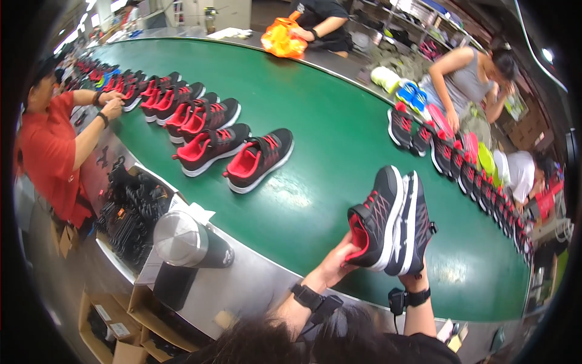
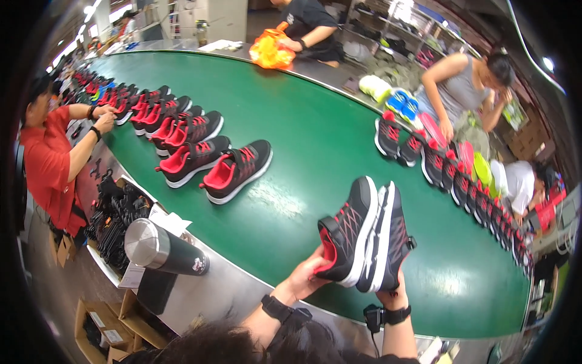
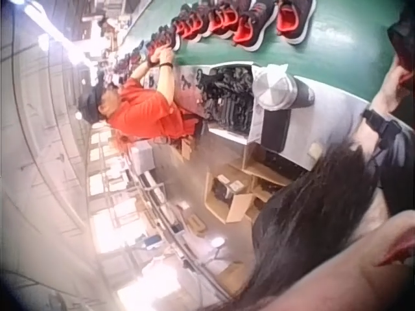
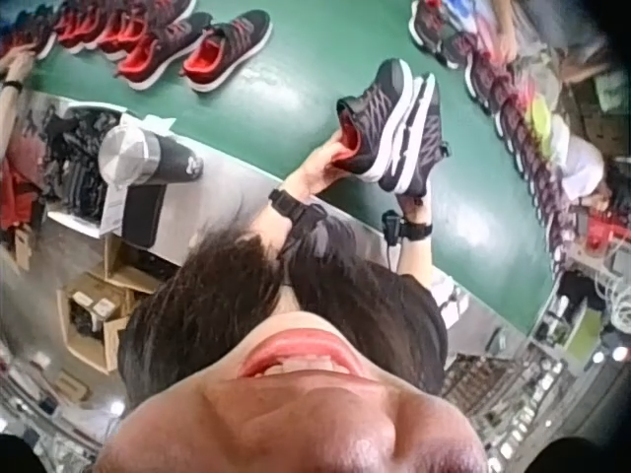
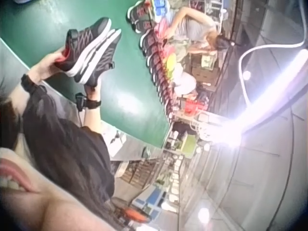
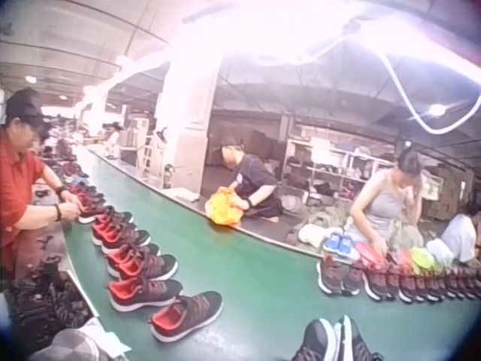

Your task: Inspecting shoes for quality and organizing them on an assembly line conveyor.

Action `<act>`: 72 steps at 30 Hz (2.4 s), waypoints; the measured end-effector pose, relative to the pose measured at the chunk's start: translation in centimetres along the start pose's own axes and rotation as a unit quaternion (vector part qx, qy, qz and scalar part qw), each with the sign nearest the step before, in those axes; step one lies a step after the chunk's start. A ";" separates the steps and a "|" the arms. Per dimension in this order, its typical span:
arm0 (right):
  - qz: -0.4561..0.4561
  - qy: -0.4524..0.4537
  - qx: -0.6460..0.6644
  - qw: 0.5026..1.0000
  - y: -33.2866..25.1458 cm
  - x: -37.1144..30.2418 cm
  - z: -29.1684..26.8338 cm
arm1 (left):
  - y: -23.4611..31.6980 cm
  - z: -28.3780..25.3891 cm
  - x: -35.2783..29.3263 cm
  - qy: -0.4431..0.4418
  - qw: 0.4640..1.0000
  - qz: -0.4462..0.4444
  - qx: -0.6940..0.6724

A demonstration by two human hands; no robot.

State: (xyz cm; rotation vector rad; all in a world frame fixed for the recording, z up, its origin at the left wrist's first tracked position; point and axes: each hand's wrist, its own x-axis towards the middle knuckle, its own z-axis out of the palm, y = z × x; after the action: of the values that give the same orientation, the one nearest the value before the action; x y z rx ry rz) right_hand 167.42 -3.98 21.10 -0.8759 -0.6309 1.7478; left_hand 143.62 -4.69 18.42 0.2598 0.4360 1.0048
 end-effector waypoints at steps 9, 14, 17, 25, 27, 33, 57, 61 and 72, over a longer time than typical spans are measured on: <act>-0.280 0.083 -0.454 0.842 -3.6 1.2 6.4 | -0.5 -0.1 1.2 0.199 0.784 0.463 0.361; -0.430 0.170 -0.650 0.603 -2.8 0.6 5.6 | -1.2 0.9 0.5 0.255 0.648 0.498 0.517; -0.408 0.187 -0.628 0.636 -1.9 0.6 5.0 | -1.2 1.0 0.2 0.263 0.627 0.513 0.524; -0.067 0.053 -0.276 0.957 -2.1 1.7 2.7 | -2.2 1.0 1.2 0.137 0.871 0.436 0.182; -0.074 0.042 -0.357 0.930 -1.4 2.8 2.2 | -2.2 1.0 1.7 0.254 0.797 0.393 0.381; -0.195 0.068 -0.702 0.682 -1.3 2.5 2.4 | -3.1 1.4 2.1 0.311 0.724 0.358 0.501; -0.249 -0.300 -0.604 0.695 2.3 11.7 20.5 | -4.3 1.5 1.7 0.459 0.752 0.418 0.223; -0.192 -0.204 -0.515 0.810 1.0 16.0 15.1 | -3.6 2.1 1.3 0.453 0.759 0.398 0.246; -0.219 0.190 -0.112 0.951 -6.1 39.2 -1.7 | -5.1 2.3 1.4 0.414 0.789 0.346 0.294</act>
State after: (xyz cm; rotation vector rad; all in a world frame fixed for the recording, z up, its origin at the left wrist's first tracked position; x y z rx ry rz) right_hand 164.43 35.09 14.59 -1.0996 -0.7082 1.0865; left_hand 149.22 -6.18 18.05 0.5631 1.5591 1.6821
